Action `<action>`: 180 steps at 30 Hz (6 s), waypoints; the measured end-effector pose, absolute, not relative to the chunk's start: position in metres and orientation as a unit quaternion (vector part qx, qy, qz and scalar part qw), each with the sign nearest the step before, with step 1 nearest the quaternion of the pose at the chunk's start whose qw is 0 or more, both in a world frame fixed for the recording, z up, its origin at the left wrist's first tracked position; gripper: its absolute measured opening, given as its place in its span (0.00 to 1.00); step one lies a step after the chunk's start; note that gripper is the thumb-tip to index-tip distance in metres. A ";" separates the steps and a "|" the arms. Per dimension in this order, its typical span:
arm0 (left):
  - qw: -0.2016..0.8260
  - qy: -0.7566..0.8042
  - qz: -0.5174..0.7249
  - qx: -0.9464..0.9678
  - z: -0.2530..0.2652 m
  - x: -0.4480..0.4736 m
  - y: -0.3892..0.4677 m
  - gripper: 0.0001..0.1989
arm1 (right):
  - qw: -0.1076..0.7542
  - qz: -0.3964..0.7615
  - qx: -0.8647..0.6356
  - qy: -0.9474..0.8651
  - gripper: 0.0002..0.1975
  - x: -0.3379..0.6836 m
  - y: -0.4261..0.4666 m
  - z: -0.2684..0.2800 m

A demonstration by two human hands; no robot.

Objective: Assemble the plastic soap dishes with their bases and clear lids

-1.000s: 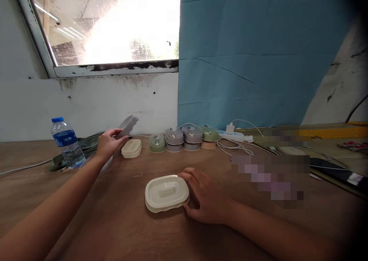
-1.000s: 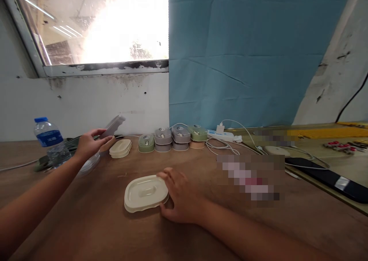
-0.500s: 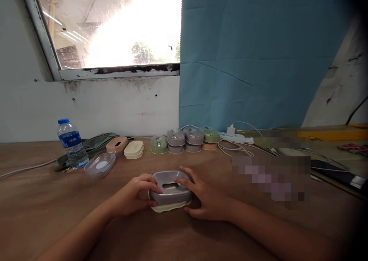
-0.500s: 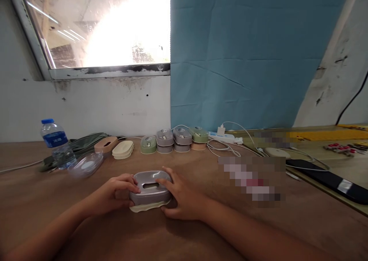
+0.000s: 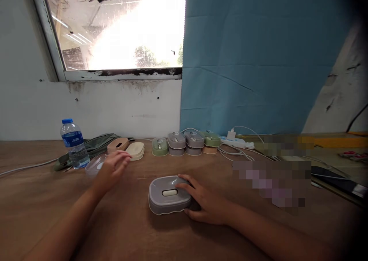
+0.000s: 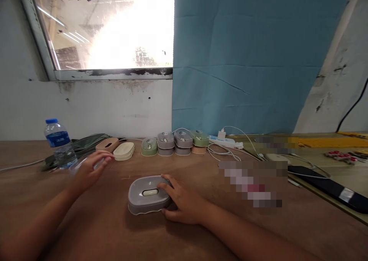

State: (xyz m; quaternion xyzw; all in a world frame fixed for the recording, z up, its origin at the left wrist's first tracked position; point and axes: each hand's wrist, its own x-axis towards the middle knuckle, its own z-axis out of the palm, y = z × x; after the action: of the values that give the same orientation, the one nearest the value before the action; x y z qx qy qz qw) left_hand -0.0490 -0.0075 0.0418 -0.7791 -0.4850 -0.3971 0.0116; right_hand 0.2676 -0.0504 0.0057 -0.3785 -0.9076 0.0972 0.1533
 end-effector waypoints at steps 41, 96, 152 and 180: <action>-0.673 -0.193 -0.504 -0.506 0.014 0.011 -0.033 0.13 | 0.326 0.040 -0.337 -0.882 0.35 0.271 -0.049 0.002; -0.506 -0.254 -0.444 -0.694 0.003 0.003 -0.024 0.38 | 0.321 0.073 -0.337 -0.882 0.33 0.274 -0.042 -0.004; -0.214 -0.499 -0.373 -0.752 -0.008 -0.001 -0.010 0.10 | 0.266 0.159 -0.378 -0.872 0.42 0.270 -0.035 -0.004; -0.572 -0.360 -0.506 -0.536 -0.008 0.017 -0.021 0.31 | 0.149 0.195 -0.302 -0.921 0.37 0.264 -0.052 0.009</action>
State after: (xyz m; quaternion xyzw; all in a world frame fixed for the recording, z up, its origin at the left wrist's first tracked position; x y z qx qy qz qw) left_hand 0.0174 -0.0210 -0.0080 -0.5357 -0.3603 -0.5059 -0.5722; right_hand 0.2636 -0.0525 0.0093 -0.3020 -0.9212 0.1953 0.1486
